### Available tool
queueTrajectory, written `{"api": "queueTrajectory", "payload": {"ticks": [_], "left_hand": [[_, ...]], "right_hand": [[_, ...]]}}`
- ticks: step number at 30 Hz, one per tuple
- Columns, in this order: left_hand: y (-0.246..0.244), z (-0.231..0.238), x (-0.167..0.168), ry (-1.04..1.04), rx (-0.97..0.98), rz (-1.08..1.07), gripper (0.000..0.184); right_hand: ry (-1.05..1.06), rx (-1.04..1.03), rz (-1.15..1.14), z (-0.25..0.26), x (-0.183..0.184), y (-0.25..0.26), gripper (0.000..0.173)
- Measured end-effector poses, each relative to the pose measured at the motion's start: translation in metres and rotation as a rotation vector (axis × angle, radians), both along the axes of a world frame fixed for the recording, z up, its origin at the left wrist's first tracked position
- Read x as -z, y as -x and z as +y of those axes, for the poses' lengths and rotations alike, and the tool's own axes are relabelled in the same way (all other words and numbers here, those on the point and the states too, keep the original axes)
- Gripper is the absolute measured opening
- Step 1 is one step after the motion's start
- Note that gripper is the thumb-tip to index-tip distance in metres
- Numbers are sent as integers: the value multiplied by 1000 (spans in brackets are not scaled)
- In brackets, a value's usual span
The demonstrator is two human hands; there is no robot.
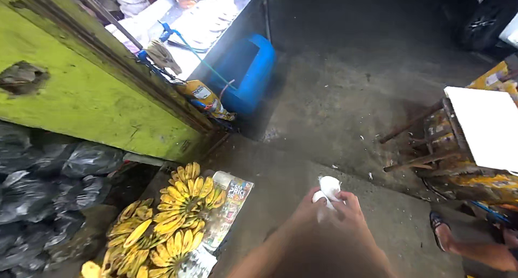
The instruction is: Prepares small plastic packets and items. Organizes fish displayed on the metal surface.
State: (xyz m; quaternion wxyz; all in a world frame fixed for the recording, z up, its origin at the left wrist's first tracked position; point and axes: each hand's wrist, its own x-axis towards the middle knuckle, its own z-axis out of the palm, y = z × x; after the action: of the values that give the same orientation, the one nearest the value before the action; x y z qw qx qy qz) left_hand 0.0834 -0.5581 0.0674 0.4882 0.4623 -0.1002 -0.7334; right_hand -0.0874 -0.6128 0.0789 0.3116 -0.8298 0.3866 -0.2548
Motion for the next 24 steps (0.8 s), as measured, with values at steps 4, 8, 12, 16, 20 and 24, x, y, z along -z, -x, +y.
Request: {"api": "queueTrajectory", "payload": {"ticks": [4, 8, 12, 16, 20, 24], "left_hand": [[-31, -89, 19, -45, -86, -20, 51], [-75, -193, 23, -31, -163, -72, 53], [-135, -283, 14, 26, -220, -143, 55], [-193, -351, 16, 48, -327, -170, 57], [-267, -416, 54, 78, -439, -101, 58], [-362, -484, 128, 170, -596, 20, 64]], "right_hand": [[-31, -138, 21, -105, 16, -34, 24], [-141, -354, 6, -234, 14, -73, 30], [-255, -474, -26, -360, 0, -134, 18], [-385, -453, -54, -465, 8, -214, 14], [-561, -433, -21, -559, 41, -304, 14], [-611, -436, -21, -656, 106, -396, 12]]}}
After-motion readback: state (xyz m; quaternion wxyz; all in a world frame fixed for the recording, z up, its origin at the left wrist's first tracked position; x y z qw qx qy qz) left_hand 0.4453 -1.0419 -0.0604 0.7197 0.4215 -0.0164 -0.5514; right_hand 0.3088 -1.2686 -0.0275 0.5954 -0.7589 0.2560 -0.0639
